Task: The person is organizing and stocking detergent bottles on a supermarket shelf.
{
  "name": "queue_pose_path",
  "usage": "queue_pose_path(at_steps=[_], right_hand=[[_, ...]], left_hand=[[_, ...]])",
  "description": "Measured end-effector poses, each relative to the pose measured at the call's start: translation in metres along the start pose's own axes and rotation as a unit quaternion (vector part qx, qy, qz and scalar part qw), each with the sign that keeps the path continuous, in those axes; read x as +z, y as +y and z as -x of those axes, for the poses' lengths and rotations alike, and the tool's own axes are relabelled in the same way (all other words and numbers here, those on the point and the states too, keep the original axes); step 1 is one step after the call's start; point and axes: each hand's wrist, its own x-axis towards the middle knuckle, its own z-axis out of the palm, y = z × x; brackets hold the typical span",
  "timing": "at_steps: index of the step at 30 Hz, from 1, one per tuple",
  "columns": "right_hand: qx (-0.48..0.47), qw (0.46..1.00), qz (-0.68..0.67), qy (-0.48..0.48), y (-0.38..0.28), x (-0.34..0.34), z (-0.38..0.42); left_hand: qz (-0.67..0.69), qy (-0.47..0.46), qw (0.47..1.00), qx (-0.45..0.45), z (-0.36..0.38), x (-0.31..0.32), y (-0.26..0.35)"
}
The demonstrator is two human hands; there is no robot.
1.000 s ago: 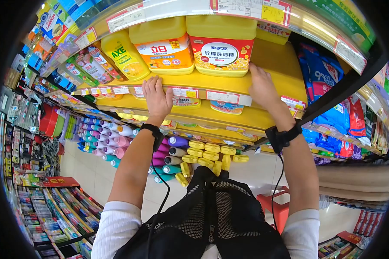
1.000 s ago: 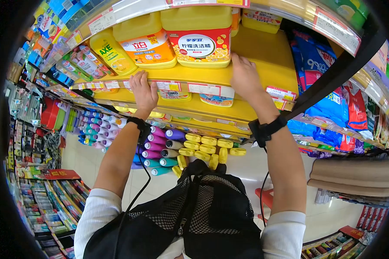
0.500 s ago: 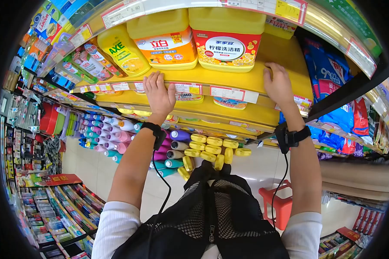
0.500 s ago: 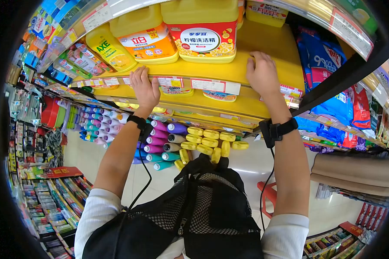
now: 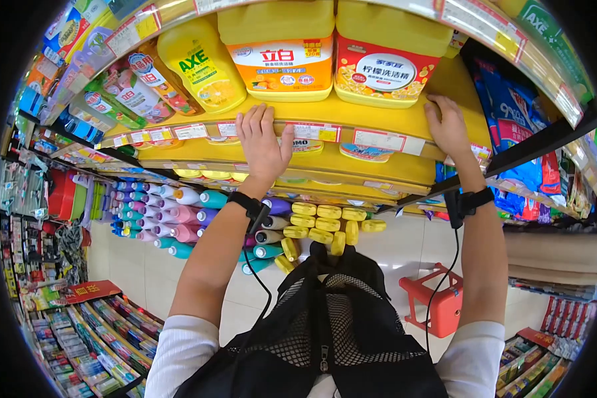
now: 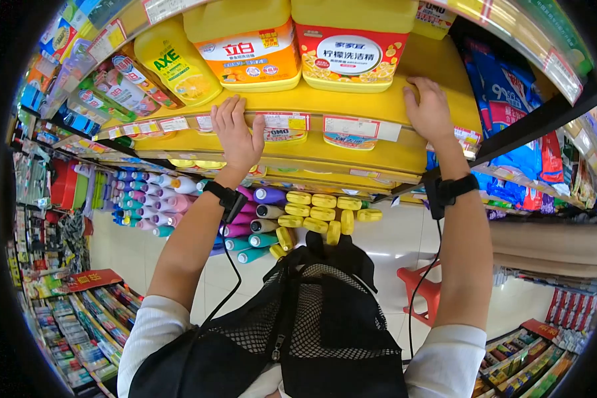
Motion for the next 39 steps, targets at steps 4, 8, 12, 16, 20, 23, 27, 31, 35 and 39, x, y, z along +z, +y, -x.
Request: queue_pose_path(at_steps=[4, 8, 12, 16, 20, 23, 27, 31, 35, 39], right_hand=[[-0.006, 1.0, 0.005, -0.007, 0.002, 0.001, 0.0], [-0.007, 1.0, 0.008, -0.019, 0.008, 0.002, -0.001], [-0.011, 1.0, 0.017, -0.017, 0.01, 0.003, -0.001], [0.015, 1.0, 0.013, -0.02, 0.004, 0.0, 0.002], [0.035, 0.999, 0.017, -0.014, -0.003, -0.005, 0.0], [0.043, 0.999, 0.005, 0.002, -0.005, -0.002, 0.0], [0.047, 0.999, 0.018, 0.002, -0.01, -0.006, -0.001], [0.035, 0.999, 0.015, 0.026, -0.008, -0.004, 0.004], [0.04, 0.999, 0.004, 0.034, -0.007, -0.004, 0.004], [0.039, 0.998, 0.0, 0.045, -0.011, -0.005, 0.004]], left_hand=[[0.031, 0.007, 0.999, 0.001, 0.002, 0.001, -0.003], [0.051, 0.015, 0.999, -0.004, 0.001, 0.0, -0.002], [0.059, 0.021, 0.998, 0.0, 0.003, 0.004, -0.007], [0.058, 0.026, 0.998, 0.0, 0.005, 0.009, -0.007], [0.054, 0.028, 0.998, -0.001, 0.005, 0.012, -0.008], [0.051, 0.014, 0.999, 0.0, 0.007, 0.006, -0.009], [0.083, 0.009, 0.996, -0.011, 0.026, -0.009, 0.003], [0.106, -0.128, 0.983, -0.076, 0.095, -0.01, 0.015], [0.273, -0.096, 0.897, -0.334, 0.115, 0.033, -0.006], [0.414, -0.103, 0.774, -0.468, 0.069, 0.063, -0.049]])
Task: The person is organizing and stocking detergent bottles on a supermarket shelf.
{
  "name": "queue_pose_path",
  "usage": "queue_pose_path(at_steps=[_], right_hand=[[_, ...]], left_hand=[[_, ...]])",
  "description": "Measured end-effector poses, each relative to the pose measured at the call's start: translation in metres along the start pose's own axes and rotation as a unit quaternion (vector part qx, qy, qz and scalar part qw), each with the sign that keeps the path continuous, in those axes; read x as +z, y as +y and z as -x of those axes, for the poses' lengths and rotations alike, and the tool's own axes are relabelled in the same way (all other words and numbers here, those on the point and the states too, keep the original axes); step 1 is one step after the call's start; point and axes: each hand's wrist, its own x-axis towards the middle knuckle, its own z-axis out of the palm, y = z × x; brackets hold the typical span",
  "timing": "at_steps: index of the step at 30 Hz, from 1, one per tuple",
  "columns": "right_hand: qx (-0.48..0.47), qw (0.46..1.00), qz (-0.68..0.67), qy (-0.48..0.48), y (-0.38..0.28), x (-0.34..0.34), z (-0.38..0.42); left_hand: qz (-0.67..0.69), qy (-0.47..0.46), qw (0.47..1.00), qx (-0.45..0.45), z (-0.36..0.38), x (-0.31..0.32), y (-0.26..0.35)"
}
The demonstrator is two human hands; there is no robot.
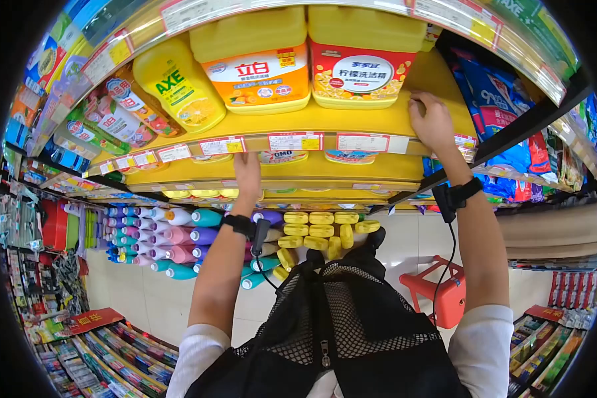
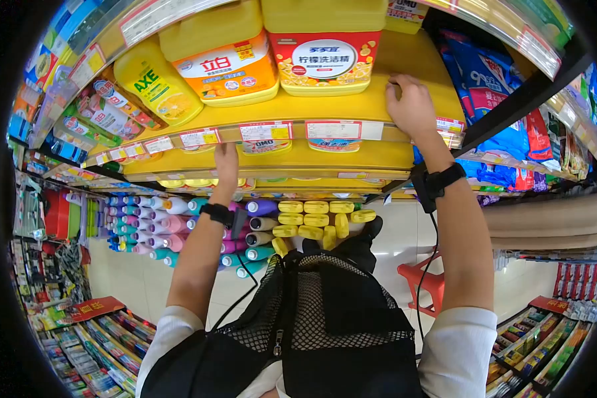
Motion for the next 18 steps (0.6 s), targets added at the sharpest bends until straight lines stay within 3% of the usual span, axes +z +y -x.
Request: queue_pose_path(at_steps=[1, 4, 10, 14, 18], right_hand=[[-0.005, 1.0, -0.002, 0.003, 0.001, 0.0, 0.001], [-0.014, 1.0, 0.0, 0.011, 0.004, 0.002, 0.001], [-0.016, 1.0, 0.011, 0.013, 0.002, 0.003, 0.001], [-0.016, 1.0, 0.013, 0.012, 0.002, 0.002, 0.001], [-0.01, 1.0, 0.023, 0.015, -0.001, 0.001, 0.002]], left_hand=[[-0.005, -0.036, 0.999, -0.025, -0.011, -0.003, 0.003], [-0.094, -0.03, 0.993, 0.067, -0.04, 0.002, -0.023], [-0.003, -0.053, 0.999, -0.001, -0.051, -0.004, -0.042], [0.114, -0.059, 0.991, -0.047, -0.031, 0.027, -0.032], [0.111, -0.071, 0.989, -0.069, -0.031, 0.045, -0.029]])
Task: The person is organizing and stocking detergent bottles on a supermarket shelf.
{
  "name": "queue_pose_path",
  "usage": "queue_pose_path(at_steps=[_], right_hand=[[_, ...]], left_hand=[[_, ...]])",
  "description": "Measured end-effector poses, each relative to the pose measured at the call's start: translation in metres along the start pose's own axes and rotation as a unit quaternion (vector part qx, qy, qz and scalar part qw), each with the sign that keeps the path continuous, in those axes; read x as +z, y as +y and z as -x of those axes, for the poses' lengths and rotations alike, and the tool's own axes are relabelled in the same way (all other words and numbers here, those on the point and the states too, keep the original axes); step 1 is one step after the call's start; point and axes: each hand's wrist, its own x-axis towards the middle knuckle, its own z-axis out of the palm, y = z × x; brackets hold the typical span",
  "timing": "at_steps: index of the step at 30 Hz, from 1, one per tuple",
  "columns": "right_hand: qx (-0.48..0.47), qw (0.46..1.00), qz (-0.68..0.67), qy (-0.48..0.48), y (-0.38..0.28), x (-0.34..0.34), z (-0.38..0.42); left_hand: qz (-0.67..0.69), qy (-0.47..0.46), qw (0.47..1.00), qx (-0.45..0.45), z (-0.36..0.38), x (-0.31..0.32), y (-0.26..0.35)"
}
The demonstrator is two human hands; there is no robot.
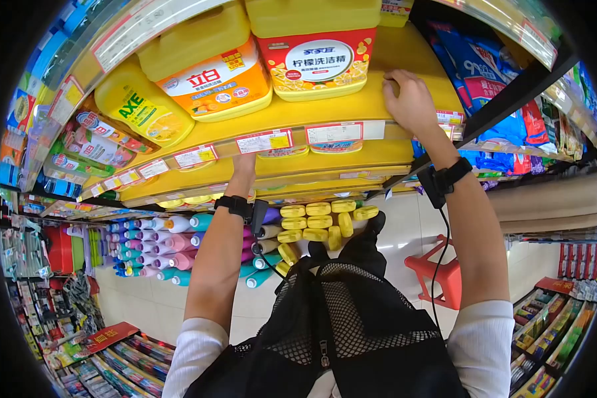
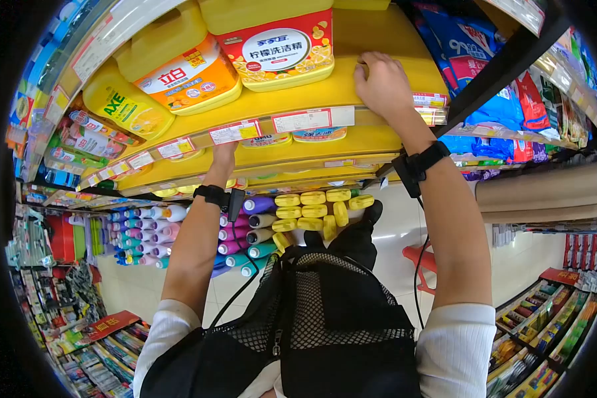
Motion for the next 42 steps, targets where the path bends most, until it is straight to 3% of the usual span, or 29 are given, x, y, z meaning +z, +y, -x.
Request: queue_pose_path(at_steps=[4, 13, 19, 22, 24, 28, 31, 34, 37, 40, 42], right_hand=[[0.01, 1.0, -0.007, -0.009, -0.002, -0.003, 0.0], [0.006, 1.0, -0.009, 0.0, 0.001, 0.001, 0.0], [0.011, 1.0, -0.016, 0.006, 0.003, 0.003, 0.0], [0.012, 1.0, -0.016, 0.005, 0.004, 0.002, 0.001], [0.016, 1.0, -0.012, -0.01, 0.001, -0.002, -0.001], [0.026, 0.999, -0.019, 0.0, 0.004, -0.001, 0.001], [0.027, 0.999, -0.031, 0.015, 0.002, 0.002, 0.001], [0.018, 0.999, -0.038, 0.021, 0.005, 0.004, 0.001], [0.01, 0.999, -0.034, 0.034, 0.004, 0.003, 0.001], [0.011, 0.999, -0.032, 0.034, 0.003, 0.002, 0.001], [0.017, 0.999, -0.032, 0.03, 0.0, -0.001, 0.0]], left_hand=[[0.045, -0.011, 0.999, -0.005, 0.005, 0.021, 0.01], [-0.108, -0.022, 0.989, 0.097, 0.016, 0.07, -0.019], [-0.213, -0.071, 0.974, 0.008, 0.034, 0.112, -0.018], [-0.151, -0.087, 0.985, 0.0, 0.06, 0.135, 0.015], [-0.186, -0.084, 0.977, -0.056, 0.055, 0.138, 0.01], [-0.123, -0.074, 0.989, -0.021, 0.067, 0.132, -0.014], [-0.386, -0.248, 0.888, 0.027, 0.113, 0.112, 0.062], [-0.33, -0.287, 0.899, 0.023, 0.146, 0.107, 0.112], [-0.391, -0.168, 0.837, 0.343, 0.153, 0.096, 0.142], [-0.458, -0.049, 0.722, 0.517, 0.136, 0.084, 0.172], [-0.476, -0.03, 0.704, 0.526, 0.12, 0.07, 0.171]])
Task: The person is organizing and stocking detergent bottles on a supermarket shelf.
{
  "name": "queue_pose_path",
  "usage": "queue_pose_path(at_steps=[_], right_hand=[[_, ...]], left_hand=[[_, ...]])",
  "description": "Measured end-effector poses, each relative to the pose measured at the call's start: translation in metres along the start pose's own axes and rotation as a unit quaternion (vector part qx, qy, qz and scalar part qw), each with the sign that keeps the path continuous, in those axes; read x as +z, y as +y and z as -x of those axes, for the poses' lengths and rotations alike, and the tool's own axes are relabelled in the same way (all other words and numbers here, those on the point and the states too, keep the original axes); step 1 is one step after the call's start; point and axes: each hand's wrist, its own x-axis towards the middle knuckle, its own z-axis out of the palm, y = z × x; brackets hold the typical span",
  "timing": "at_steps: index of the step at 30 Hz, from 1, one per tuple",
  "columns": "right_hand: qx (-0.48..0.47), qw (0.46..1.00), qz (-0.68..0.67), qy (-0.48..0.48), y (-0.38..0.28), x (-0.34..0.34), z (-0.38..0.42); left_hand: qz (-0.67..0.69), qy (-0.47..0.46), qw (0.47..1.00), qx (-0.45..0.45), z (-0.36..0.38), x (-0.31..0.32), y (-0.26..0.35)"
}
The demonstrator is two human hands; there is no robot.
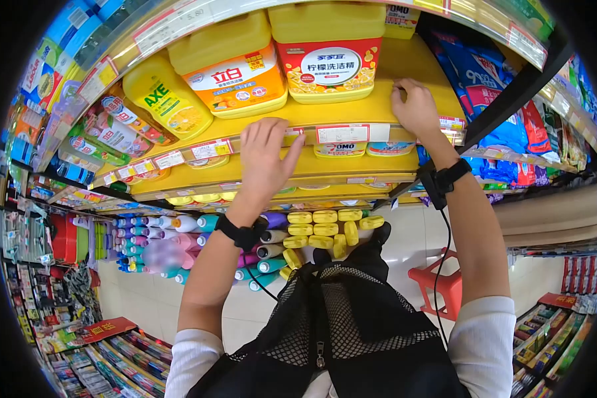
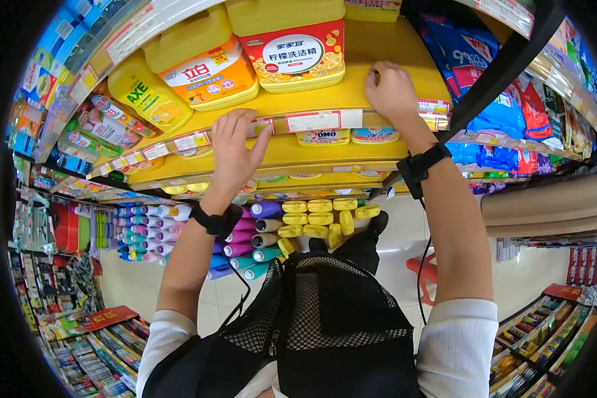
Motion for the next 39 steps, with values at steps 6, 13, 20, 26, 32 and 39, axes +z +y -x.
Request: queue_pose_path(at_steps=[6, 13, 20, 26, 32, 39], right_hand=[[0.025, 0.999, 0.015, 0.04, -0.004, -0.004, 0.004], [-0.082, 0.986, -0.025, 0.143, -0.018, -0.024, 0.026], [-0.116, 0.992, 0.0, -0.041, -0.024, -0.043, 0.133], [-0.079, 0.984, 0.116, -0.105, 0.012, -0.016, 0.156], [-0.015, 0.986, 0.151, -0.072, 0.027, 0.002, 0.134], [-0.096, 0.975, 0.197, -0.024, 0.054, 0.018, 0.097]], left_hand=[[-0.033, 0.01, 0.999, 0.022, 0.016, 0.012, -0.03], [-0.056, 0.02, 0.998, 0.008, 0.027, 0.025, -0.035], [-0.074, 0.049, 0.996, 0.004, 0.03, 0.034, -0.039], [-0.075, 0.051, 0.996, 0.01, 0.031, 0.037, -0.04], [-0.085, 0.04, 0.996, -0.002, 0.031, 0.033, -0.039], [-0.079, 0.041, 0.996, -0.004, 0.032, 0.035, -0.038]])
